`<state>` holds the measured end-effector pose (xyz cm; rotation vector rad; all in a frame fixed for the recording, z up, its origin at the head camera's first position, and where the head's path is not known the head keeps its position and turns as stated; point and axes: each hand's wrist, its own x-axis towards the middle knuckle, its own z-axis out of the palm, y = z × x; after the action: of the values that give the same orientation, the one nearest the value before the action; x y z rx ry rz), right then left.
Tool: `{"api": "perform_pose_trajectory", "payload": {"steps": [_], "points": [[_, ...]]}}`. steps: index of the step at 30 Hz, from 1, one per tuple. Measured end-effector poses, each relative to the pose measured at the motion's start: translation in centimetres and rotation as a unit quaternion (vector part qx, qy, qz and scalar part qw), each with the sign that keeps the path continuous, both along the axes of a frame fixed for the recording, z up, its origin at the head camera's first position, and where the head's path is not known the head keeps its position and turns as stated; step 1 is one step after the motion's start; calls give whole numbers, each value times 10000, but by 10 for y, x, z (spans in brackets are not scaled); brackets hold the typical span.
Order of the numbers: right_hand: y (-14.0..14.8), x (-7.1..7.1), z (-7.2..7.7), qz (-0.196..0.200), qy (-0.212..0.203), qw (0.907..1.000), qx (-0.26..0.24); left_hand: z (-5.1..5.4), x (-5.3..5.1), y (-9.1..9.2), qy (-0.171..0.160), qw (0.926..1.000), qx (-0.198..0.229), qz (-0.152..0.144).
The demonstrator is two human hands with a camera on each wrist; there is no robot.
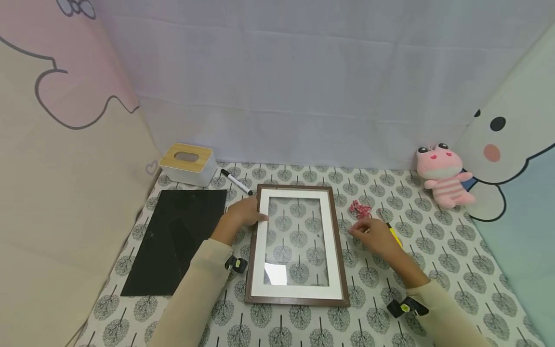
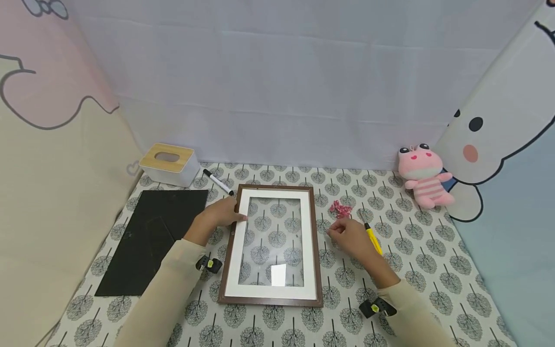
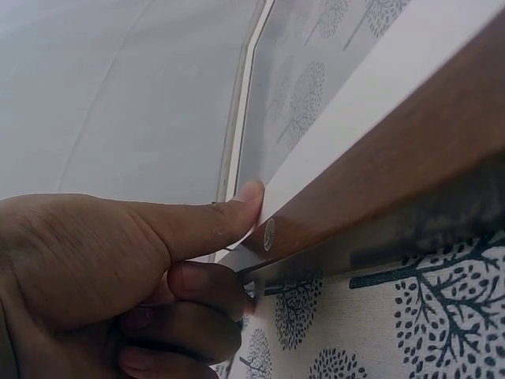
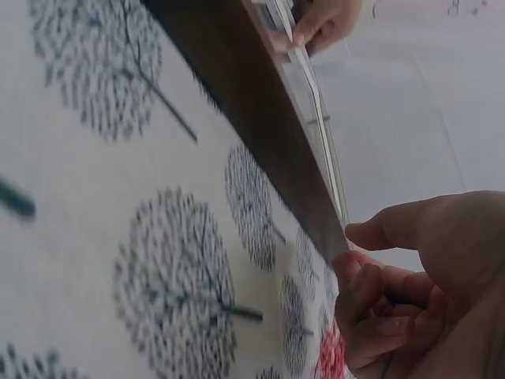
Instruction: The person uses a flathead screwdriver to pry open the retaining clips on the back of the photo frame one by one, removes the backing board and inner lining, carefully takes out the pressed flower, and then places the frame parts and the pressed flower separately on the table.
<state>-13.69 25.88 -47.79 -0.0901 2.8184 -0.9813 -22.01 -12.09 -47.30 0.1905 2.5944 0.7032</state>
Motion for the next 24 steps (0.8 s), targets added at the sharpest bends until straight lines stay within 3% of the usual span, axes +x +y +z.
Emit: {"api": "perform_pose_trajectory", "payload": {"steps": [8, 13, 24], "points": [[-30, 9, 2, 320, -703, 9968, -192, -3, -1, -2, -59, 10000, 10, -3], [-46, 14, -1, 348, -1080, 9935, 5, -2, -1, -2, -120, 9999, 119, -18], [-69, 19, 0, 335, -763, 9920, 944, -6, 5, -1, -173, 9998, -80, -72]]}}
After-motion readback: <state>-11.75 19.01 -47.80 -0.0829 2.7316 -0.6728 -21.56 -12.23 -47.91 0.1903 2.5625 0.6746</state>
